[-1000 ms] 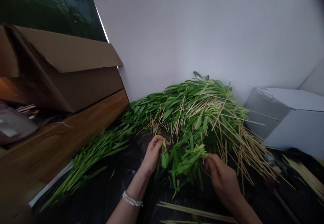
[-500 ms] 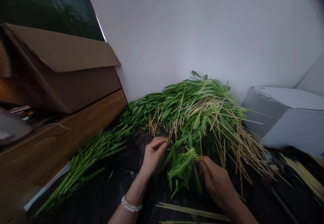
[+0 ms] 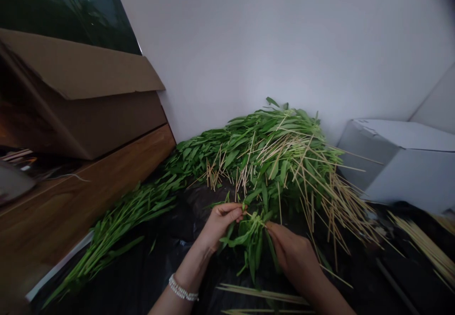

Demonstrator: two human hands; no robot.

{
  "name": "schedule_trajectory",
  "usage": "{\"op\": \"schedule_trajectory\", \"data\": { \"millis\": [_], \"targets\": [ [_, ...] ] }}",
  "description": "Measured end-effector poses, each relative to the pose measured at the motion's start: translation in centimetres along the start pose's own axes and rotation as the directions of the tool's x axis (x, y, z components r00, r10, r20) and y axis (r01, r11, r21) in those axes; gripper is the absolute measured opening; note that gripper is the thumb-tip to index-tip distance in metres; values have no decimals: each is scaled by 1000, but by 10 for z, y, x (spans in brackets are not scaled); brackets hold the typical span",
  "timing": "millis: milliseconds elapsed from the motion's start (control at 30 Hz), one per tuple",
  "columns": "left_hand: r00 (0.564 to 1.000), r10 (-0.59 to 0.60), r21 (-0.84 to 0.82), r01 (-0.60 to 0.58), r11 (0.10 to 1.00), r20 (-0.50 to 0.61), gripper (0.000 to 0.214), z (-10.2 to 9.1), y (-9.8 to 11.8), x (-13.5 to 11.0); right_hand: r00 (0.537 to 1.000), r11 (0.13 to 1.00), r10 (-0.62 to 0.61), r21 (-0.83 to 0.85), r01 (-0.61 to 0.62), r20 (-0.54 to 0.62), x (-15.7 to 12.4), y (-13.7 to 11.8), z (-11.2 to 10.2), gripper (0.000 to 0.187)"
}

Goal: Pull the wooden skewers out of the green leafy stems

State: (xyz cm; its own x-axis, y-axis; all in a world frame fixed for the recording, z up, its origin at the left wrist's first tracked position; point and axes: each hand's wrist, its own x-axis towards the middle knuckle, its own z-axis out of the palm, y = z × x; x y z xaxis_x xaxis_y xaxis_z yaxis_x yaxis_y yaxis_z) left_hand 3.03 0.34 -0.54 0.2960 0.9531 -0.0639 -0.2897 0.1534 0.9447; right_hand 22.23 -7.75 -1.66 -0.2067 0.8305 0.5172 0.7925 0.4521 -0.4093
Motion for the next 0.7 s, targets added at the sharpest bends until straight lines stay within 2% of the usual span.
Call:
{"op": "schedule_trajectory", "data": {
  "millis": [167,367,600,700],
  "targets": [
    [1000,7,79,-6,997,-13,26,0,0,-2,1000,1000,-6,-5,6,-9,-1,1,2,30],
    [1000,6,61,-6,998,-9,23,2,2,-3,1000,1000,12,-7,-12,17,-2,1,2,30],
    [997,52,135,-60,989,62,16,3,7,-3,998,999,16,-51,-13,56,-3,1,4,32],
    [997,24,136,-34,990,73,15,3,6,-4,999,998,6,-61,-3,51,-4,0,5,32]
  ]
}}
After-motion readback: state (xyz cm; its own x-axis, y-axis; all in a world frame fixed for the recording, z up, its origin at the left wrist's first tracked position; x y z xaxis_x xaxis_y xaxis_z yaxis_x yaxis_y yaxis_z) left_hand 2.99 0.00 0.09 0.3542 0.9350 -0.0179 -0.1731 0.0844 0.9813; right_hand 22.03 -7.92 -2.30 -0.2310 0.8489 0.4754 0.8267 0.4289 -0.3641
